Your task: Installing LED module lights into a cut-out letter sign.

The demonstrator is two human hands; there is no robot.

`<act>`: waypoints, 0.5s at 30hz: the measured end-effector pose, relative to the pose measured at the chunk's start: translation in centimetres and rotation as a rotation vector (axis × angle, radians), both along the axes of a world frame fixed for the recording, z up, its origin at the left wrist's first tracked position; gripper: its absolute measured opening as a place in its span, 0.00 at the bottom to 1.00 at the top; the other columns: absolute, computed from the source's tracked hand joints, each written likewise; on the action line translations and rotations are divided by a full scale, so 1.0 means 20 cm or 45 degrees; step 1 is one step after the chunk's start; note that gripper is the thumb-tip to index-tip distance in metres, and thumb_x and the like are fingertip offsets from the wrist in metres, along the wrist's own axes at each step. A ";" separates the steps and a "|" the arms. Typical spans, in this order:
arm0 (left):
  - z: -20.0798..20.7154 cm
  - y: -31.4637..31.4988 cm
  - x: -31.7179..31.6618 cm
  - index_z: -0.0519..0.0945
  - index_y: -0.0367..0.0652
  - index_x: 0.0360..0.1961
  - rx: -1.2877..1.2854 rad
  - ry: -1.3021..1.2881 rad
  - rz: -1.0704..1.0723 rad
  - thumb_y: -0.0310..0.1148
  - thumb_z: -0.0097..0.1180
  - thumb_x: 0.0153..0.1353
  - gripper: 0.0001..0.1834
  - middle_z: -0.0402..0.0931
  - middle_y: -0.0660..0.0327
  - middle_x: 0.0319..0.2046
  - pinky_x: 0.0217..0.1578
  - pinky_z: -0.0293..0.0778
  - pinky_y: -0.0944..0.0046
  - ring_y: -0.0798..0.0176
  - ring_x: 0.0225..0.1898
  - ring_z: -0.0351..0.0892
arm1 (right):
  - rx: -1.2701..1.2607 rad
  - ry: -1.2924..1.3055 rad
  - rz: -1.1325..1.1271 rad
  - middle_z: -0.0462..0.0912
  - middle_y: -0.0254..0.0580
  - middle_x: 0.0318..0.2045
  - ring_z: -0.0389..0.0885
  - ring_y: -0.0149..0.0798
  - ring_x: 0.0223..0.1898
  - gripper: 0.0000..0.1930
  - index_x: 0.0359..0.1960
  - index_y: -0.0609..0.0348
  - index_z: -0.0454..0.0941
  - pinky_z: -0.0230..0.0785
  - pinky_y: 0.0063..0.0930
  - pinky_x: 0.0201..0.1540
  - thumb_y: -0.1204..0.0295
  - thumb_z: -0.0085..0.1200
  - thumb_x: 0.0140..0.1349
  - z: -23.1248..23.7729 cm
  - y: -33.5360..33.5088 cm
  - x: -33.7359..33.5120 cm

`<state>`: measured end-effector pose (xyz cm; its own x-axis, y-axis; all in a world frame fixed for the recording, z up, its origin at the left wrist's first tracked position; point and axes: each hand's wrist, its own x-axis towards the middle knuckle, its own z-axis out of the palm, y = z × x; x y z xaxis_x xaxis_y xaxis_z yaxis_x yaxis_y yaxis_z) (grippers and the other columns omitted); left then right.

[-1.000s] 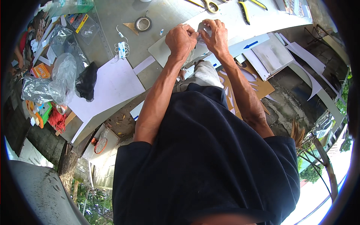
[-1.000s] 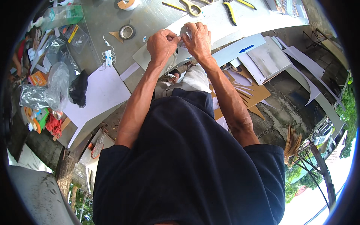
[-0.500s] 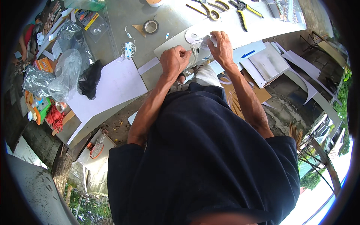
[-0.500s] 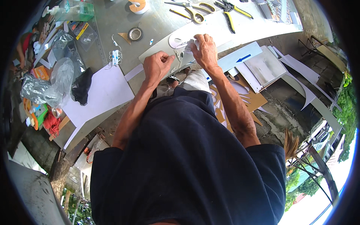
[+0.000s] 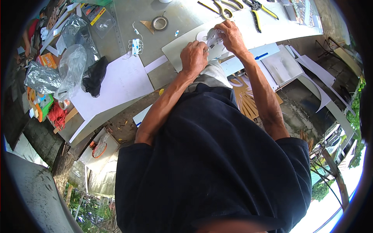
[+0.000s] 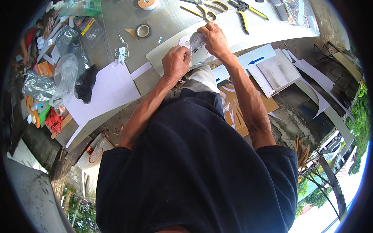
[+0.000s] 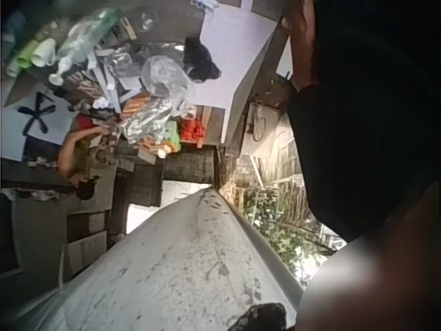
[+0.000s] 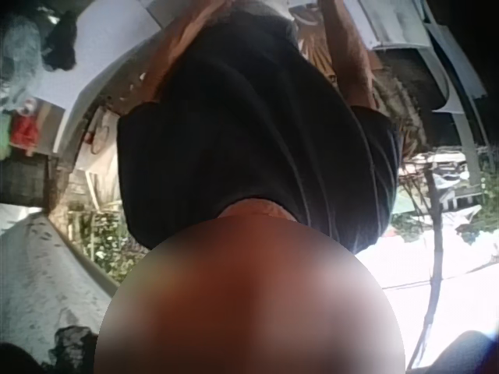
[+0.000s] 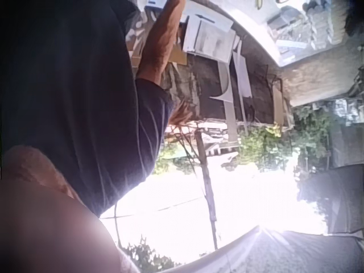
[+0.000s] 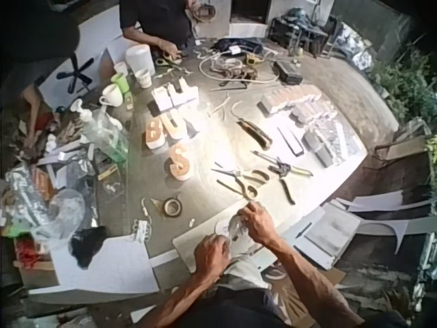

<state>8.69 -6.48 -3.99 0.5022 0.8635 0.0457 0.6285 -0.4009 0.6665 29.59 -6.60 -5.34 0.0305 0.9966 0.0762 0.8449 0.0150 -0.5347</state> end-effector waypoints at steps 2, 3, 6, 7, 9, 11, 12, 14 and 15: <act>0.04 0.01 0.01 0.85 0.43 0.34 0.112 -0.031 -0.009 0.27 0.73 0.50 0.10 0.83 0.58 0.30 0.37 0.77 0.51 0.50 0.35 0.85 | 0.021 -0.008 0.092 0.79 0.41 0.43 0.77 0.50 0.51 0.15 0.47 0.53 0.84 0.71 0.42 0.57 0.80 0.62 0.57 -0.01 0.05 0.07; 0.05 0.02 0.01 0.85 0.43 0.34 0.118 -0.019 -0.010 0.27 0.73 0.50 0.10 0.83 0.58 0.30 0.37 0.77 0.51 0.50 0.35 0.85 | 0.030 -0.024 0.175 0.80 0.40 0.43 0.77 0.49 0.50 0.16 0.47 0.52 0.84 0.71 0.42 0.57 0.80 0.62 0.57 0.01 0.07 0.09; 0.07 0.05 -0.02 0.88 0.39 0.40 -0.249 -0.032 0.051 0.27 0.74 0.52 0.13 0.88 0.55 0.32 0.36 0.80 0.58 0.54 0.32 0.88 | -0.024 -0.053 0.251 0.80 0.38 0.43 0.77 0.47 0.50 0.16 0.47 0.51 0.84 0.71 0.41 0.57 0.80 0.62 0.57 0.03 0.11 0.09; 0.07 0.06 -0.01 0.88 0.39 0.40 -0.252 -0.023 0.051 0.27 0.74 0.52 0.13 0.88 0.55 0.32 0.36 0.80 0.58 0.54 0.32 0.88 | -0.058 -0.074 0.292 0.80 0.37 0.43 0.77 0.46 0.49 0.16 0.48 0.51 0.84 0.71 0.41 0.57 0.80 0.62 0.57 0.03 0.12 0.09; 0.07 0.08 0.01 0.88 0.38 0.41 -0.598 -0.208 0.225 0.26 0.74 0.52 0.14 0.88 0.55 0.31 0.33 0.80 0.63 0.62 0.30 0.88 | -0.063 -0.073 0.318 0.80 0.36 0.44 0.77 0.45 0.50 0.15 0.48 0.51 0.84 0.72 0.40 0.58 0.78 0.62 0.58 0.04 0.14 0.11; 0.05 0.06 0.03 0.89 0.37 0.40 -0.574 -0.246 0.281 0.25 0.74 0.53 0.13 0.89 0.54 0.30 0.33 0.80 0.65 0.67 0.29 0.87 | 0.044 -0.067 0.342 0.80 0.38 0.42 0.77 0.44 0.47 0.15 0.47 0.53 0.84 0.73 0.39 0.55 0.80 0.62 0.57 0.03 0.14 0.12; 0.05 0.05 0.05 0.89 0.37 0.39 -0.507 -0.294 0.267 0.25 0.73 0.52 0.11 0.87 0.54 0.29 0.32 0.79 0.64 0.63 0.28 0.86 | 0.053 -0.016 0.350 0.80 0.38 0.43 0.77 0.44 0.47 0.15 0.47 0.55 0.84 0.73 0.39 0.56 0.79 0.62 0.58 0.02 0.13 0.12; 0.03 0.07 0.07 0.89 0.37 0.36 -0.309 -0.320 0.197 0.25 0.72 0.51 0.10 0.84 0.54 0.28 0.33 0.79 0.61 0.57 0.28 0.84 | 0.050 -0.022 0.338 0.80 0.38 0.43 0.77 0.45 0.48 0.15 0.47 0.55 0.84 0.73 0.39 0.56 0.79 0.62 0.58 0.01 0.13 0.13; 0.02 0.07 0.08 0.89 0.37 0.36 -0.310 -0.321 0.195 0.25 0.72 0.51 0.10 0.84 0.54 0.28 0.33 0.79 0.61 0.57 0.28 0.84 | 0.053 -0.032 0.326 0.81 0.38 0.43 0.77 0.45 0.48 0.15 0.47 0.55 0.84 0.73 0.39 0.56 0.79 0.63 0.58 0.01 0.14 0.13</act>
<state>10.39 -4.99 -3.59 0.3660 0.9284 -0.0643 0.4731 -0.1261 0.8720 32.21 -3.84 -5.06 -0.2246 0.9677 0.1148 0.8239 0.2514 -0.5080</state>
